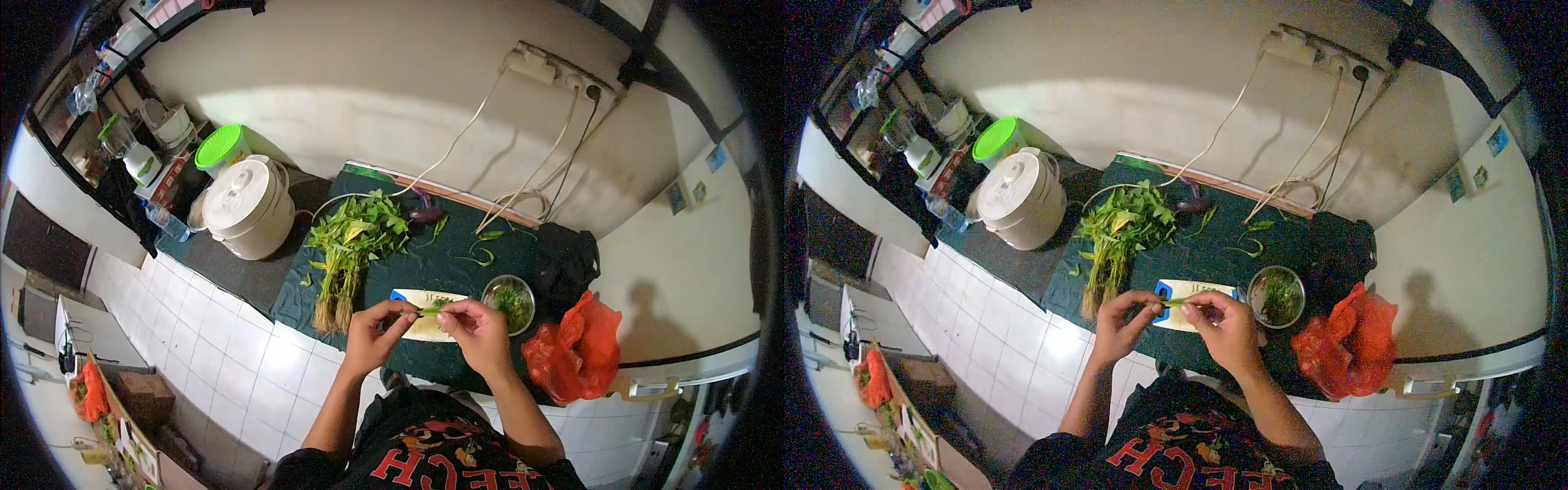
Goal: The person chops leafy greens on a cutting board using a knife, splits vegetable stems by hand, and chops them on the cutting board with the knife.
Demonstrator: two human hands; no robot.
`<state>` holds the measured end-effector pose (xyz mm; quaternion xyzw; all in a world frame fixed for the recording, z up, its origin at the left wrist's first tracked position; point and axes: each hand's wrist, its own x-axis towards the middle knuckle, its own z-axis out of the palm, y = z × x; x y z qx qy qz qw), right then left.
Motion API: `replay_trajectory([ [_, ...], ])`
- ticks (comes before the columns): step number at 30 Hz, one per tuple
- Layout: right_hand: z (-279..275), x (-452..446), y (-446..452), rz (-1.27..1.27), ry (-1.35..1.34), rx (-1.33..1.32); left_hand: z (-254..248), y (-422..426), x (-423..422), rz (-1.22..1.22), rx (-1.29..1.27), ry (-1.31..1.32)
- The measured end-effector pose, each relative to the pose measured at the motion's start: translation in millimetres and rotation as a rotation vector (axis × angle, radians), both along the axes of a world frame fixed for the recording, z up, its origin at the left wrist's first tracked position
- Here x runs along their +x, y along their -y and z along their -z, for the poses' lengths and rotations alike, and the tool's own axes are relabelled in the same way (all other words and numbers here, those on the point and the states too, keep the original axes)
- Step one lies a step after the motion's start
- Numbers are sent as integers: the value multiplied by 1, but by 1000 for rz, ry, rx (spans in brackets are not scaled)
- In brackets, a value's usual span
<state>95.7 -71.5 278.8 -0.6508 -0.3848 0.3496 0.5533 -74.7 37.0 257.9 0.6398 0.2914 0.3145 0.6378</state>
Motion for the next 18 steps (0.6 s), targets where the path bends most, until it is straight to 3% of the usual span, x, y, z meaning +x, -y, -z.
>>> replay_trajectory([
  [9,-7,-10,3,31,-106,-11,4,14,2,-49,-301,213],
  [12,-10,-9,4,13,-134,121,-2,12,-1,-52,-276,201],
  [14,-19,-5,7,-155,79,63,5,12,-6,-49,-254,228],
  [18,-28,0,8,-233,340,103,0,8,-18,83,-117,92],
])
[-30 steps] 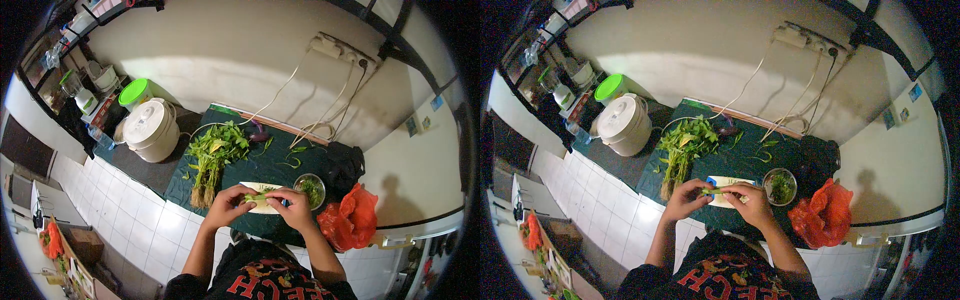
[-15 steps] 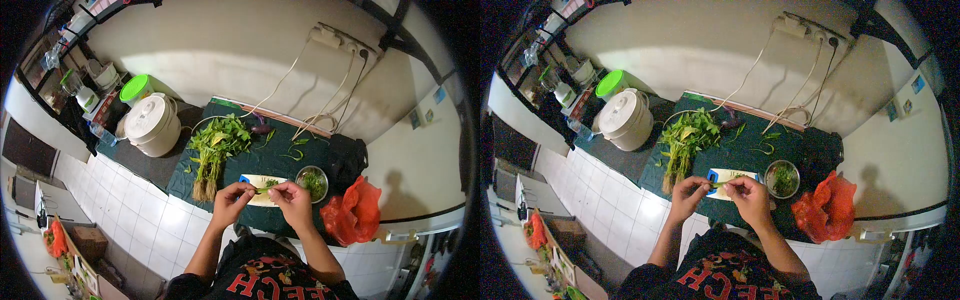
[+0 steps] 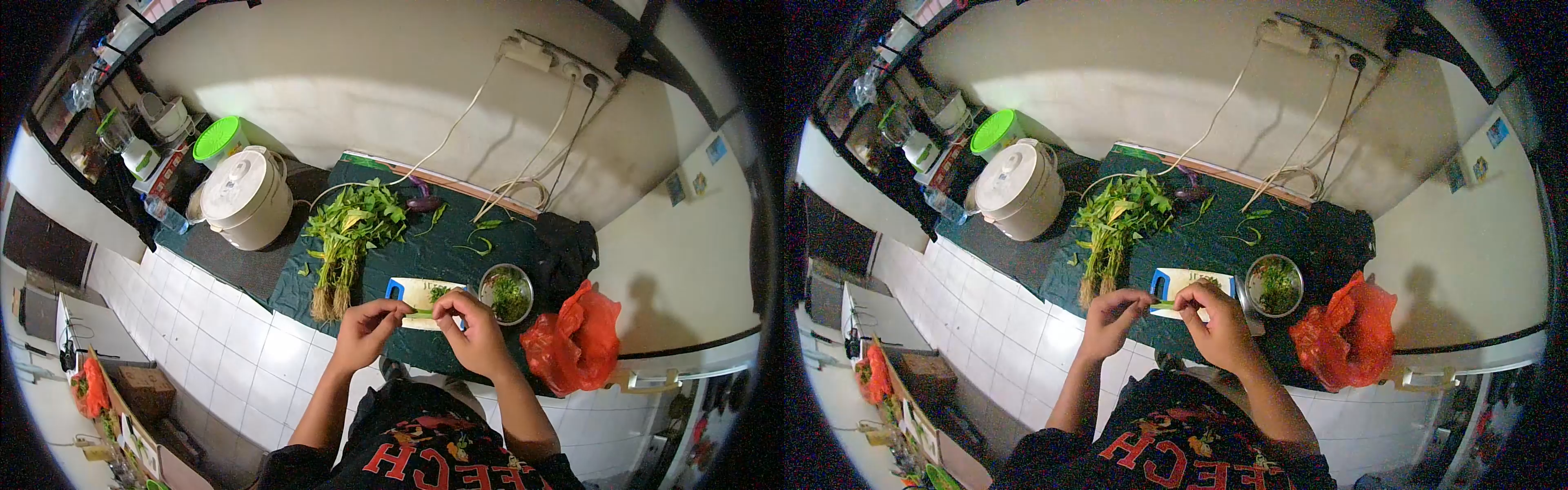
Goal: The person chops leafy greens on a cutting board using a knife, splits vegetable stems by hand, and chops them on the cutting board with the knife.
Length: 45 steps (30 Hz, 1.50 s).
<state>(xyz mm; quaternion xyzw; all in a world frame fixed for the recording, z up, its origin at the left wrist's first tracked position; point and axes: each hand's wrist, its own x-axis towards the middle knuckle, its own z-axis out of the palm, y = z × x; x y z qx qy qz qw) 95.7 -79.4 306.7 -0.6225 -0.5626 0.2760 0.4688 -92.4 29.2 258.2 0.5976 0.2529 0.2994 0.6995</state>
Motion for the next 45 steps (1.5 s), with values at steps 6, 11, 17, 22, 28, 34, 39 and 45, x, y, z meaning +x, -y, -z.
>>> replay_trajectory([
  [6,-15,1,2,1,18,8,-19,-5,3,7,411,-14],
  [11,-37,-5,3,-3,11,3,-27,-3,6,-103,555,-45],
  [17,-27,-4,1,84,110,104,-32,-2,3,-132,528,-22],
  [22,-23,-9,1,172,75,101,-23,1,4,-184,487,-39],
  [28,-5,-7,4,258,-26,82,-30,10,13,-280,222,-21],
  [34,-7,7,13,194,130,28,-22,-3,11,-82,555,-71],
  [39,-15,18,22,117,282,-49,-24,-6,19,57,638,-19],
  [45,-1,28,26,38,440,54,-17,-5,30,87,686,-20],
])
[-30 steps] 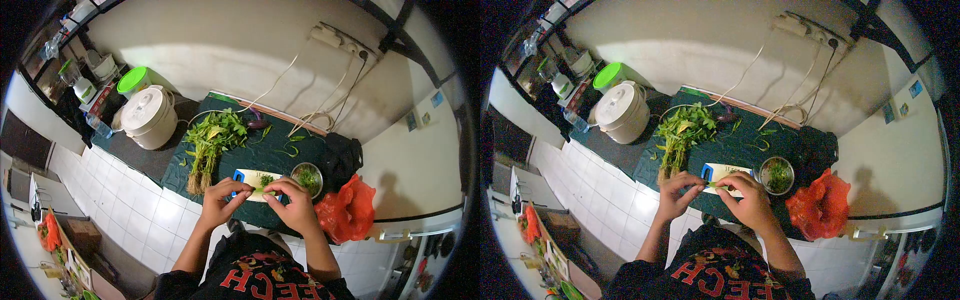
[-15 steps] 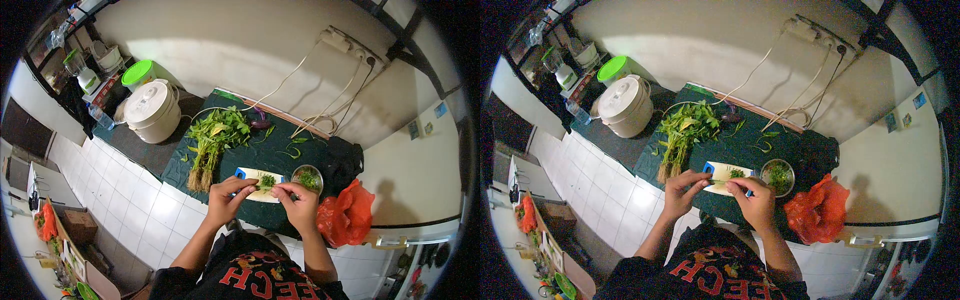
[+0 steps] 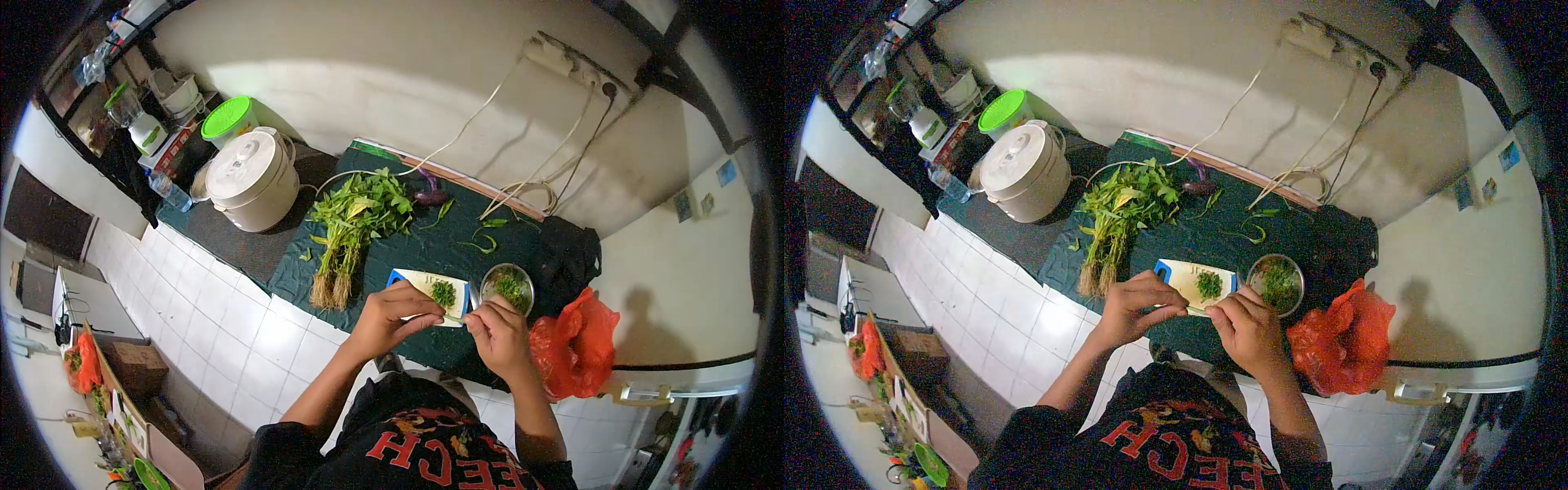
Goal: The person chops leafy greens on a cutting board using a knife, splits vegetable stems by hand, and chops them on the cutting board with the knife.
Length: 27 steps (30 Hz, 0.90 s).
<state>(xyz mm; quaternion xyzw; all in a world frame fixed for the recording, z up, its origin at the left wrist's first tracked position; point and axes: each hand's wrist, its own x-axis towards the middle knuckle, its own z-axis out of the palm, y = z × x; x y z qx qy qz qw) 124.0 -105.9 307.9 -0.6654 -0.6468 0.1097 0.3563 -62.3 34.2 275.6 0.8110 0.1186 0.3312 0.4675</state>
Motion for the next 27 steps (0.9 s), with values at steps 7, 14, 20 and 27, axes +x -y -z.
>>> replay_trajectory([
  [7,27,-12,11,175,-355,-70,21,23,20,3,-114,-19],
  [14,39,0,22,326,-485,-148,26,42,44,113,-259,2],
  [20,43,5,29,395,-590,-216,32,59,59,3,-228,-75],
  [27,117,6,45,369,-935,-192,80,54,63,5,-154,-159],
])
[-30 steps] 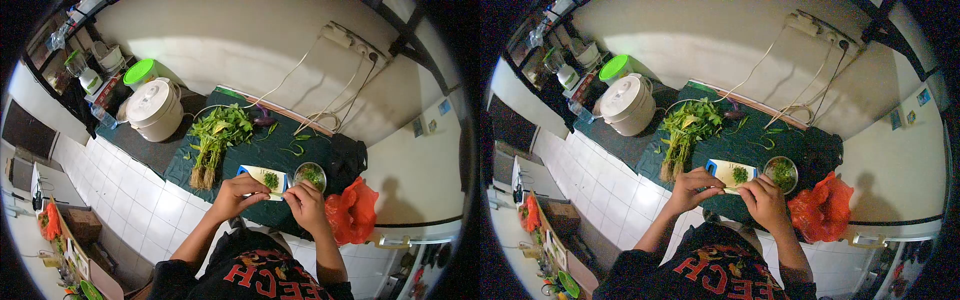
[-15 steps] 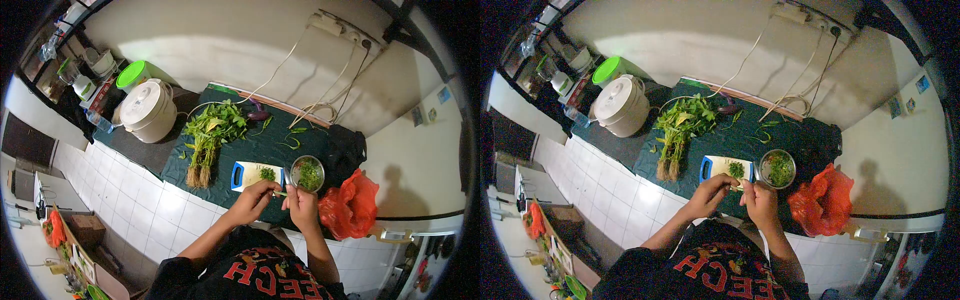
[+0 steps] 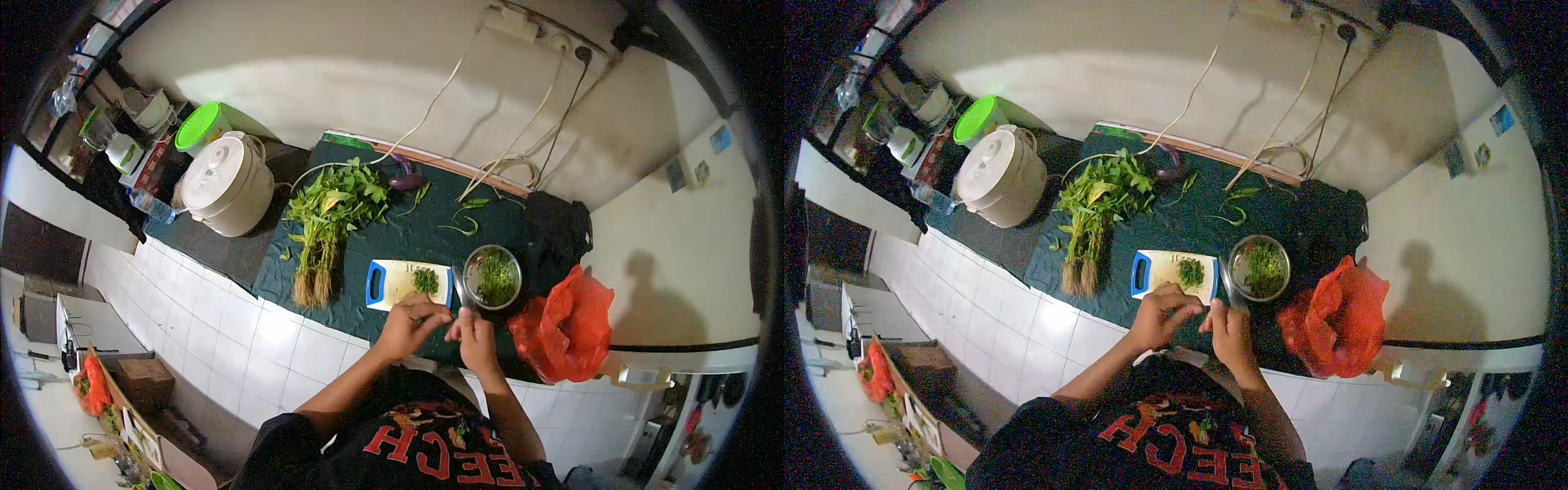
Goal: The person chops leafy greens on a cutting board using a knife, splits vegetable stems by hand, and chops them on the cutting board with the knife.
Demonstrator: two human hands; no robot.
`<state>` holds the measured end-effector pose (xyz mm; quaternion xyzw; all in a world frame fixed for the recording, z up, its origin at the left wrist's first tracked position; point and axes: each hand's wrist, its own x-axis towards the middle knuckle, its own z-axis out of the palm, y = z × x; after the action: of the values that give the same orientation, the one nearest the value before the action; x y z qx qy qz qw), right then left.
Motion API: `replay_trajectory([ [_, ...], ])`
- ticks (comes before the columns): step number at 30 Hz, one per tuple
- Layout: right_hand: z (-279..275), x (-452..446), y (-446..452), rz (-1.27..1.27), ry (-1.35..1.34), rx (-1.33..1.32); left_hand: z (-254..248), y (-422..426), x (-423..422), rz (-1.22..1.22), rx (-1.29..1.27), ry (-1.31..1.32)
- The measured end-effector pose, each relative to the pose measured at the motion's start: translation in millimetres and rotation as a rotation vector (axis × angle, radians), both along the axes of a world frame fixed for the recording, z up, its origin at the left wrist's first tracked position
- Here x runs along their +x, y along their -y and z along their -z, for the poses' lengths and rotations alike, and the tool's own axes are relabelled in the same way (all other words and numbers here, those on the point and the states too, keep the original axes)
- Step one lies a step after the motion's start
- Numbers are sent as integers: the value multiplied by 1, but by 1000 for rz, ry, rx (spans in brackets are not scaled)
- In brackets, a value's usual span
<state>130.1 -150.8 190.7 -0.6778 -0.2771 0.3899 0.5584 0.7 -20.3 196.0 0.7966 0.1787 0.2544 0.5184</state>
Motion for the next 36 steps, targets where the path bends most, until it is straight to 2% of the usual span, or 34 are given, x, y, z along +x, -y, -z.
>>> replay_trajectory([
  [2,55,6,12,-47,754,-277,43,-1,-3,-163,-60,-27],
  [4,106,17,40,-128,807,-335,80,-4,-9,-206,11,-110],
  [6,132,21,56,-158,1203,-572,106,-8,-12,-413,265,-148],
  [8,147,26,58,-188,1131,-638,138,-16,-15,-439,202,-168],
  [10,166,29,54,-126,1159,-751,159,-28,-17,-466,139,-356],
  [11,172,33,53,-125,1154,-749,164,-32,-16,-493,259,-339],
  [14,175,35,53,-67,1029,-840,196,-48,-12,-535,237,-269],
  [20,165,32,72,-204,1044,-954,179,-52,-15,-624,10,-220],
  [22,163,27,71,-127,1117,-786,178,-52,-24,-592,81,-302],
  [25,152,13,66,-63,1100,-671,177,-47,-34,-580,74,-315],
  [28,143,-6,55,-49,1007,-642,171,-40,-39,-607,-4,-319],
  [30,140,-20,49,-51,1050,-579,168,-38,-42,-593,-24,-351],
  [33,136,-43,29,-105,866,-464,173,-38,-48,-550,-66,-391],
  [36,154,-58,13,-185,769,-367,180,-40,-47,-533,-143,-394],
])
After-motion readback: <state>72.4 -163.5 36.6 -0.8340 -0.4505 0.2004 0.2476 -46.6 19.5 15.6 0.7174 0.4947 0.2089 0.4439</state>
